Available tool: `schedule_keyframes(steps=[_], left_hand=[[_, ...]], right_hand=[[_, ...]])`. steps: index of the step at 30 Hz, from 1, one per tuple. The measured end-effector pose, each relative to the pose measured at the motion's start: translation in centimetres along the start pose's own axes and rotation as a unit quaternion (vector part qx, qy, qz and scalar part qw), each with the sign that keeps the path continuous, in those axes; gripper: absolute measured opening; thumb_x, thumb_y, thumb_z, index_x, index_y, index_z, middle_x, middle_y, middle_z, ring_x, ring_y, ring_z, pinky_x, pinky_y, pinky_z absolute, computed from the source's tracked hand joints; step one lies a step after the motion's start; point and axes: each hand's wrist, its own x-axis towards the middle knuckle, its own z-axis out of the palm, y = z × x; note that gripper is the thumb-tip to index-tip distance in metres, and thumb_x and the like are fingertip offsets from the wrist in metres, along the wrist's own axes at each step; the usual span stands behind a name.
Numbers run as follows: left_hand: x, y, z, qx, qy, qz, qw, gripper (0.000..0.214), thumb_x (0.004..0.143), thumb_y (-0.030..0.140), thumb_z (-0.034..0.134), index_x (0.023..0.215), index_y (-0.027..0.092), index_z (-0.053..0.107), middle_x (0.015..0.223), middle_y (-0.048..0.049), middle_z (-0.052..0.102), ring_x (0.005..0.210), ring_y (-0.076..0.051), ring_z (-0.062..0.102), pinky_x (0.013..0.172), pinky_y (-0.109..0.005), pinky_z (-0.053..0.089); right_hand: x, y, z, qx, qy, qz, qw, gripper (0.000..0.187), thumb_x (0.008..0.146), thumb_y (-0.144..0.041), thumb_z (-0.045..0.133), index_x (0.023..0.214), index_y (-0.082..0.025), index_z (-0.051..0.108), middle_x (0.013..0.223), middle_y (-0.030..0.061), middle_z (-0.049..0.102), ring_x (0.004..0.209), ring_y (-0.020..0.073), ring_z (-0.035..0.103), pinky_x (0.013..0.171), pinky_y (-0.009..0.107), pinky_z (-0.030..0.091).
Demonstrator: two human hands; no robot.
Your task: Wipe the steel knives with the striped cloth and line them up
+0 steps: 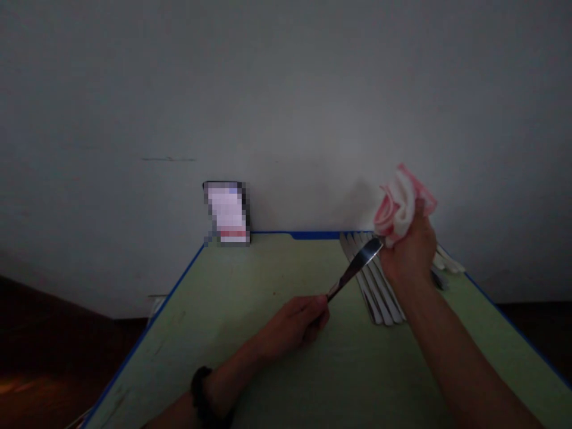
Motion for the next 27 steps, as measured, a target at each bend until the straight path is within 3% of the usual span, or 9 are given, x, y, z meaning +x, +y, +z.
schedule_keyframes(steps=[1,7,12,19,27], left_hand=[[0.0,-0.1,-0.1,-0.003,0.003,0.002,1.0,0.045,0.085,0.058,0.04,0.066,0.017,0.046,0.048,0.0072,0.035,0.041,-0.006,0.028,0.038,-0.019,0.02],[0.2,-0.4,-0.4,-0.027,0.031,0.015,0.999,0.044,0.086,0.057,0.04,0.066,0.018,0.046,0.047,0.0075,0.033,0.038,-0.006,0.028,0.036,-0.018,0.021],[0.3,-0.3,-0.2,-0.039,0.038,0.02,0.998,0.044,0.085,0.057,0.041,0.065,0.017,0.047,0.045,0.0076,0.033,0.036,-0.006,0.029,0.035,-0.018,0.021],[0.5,-0.7,-0.4,-0.099,0.045,0.036,0.993,0.046,0.083,0.06,0.043,0.065,0.017,0.047,0.041,0.0079,0.033,0.033,-0.006,0.028,0.033,-0.018,0.019],[0.7,-1.0,-0.4,-0.126,0.051,0.051,0.989,0.048,0.081,0.06,0.045,0.061,0.017,0.047,0.038,0.0083,0.031,0.031,-0.005,0.025,0.031,-0.017,0.018]], right_hand=[[-0.1,-0.1,0.1,0.003,0.02,0.006,1.0,0.033,0.083,-0.052,0.046,0.081,-0.021,0.057,0.067,-0.0026,0.057,0.053,0.0095,0.049,0.051,0.023,0.041],[-2.2,1.1,1.5,-0.022,-0.018,0.014,0.999,0.044,0.084,-0.054,0.041,0.084,-0.015,0.061,0.074,0.0027,0.062,0.063,0.0123,0.056,0.058,0.025,0.044],[-0.6,1.1,1.3,0.066,-0.009,0.034,0.997,0.042,0.084,-0.052,0.044,0.094,-0.016,0.062,0.087,0.0049,0.064,0.076,0.0139,0.061,0.064,0.026,0.048],[-0.2,0.2,1.5,0.135,-0.067,0.063,0.987,0.04,0.086,-0.048,0.045,0.11,-0.02,0.06,0.103,0.0062,0.066,0.095,0.0174,0.062,0.072,0.029,0.05],[0.4,-0.8,1.3,0.2,-0.07,0.1,0.972,0.034,0.09,-0.042,0.041,0.112,-0.023,0.06,0.111,0.0042,0.064,0.099,0.0166,0.061,0.08,0.032,0.05]])
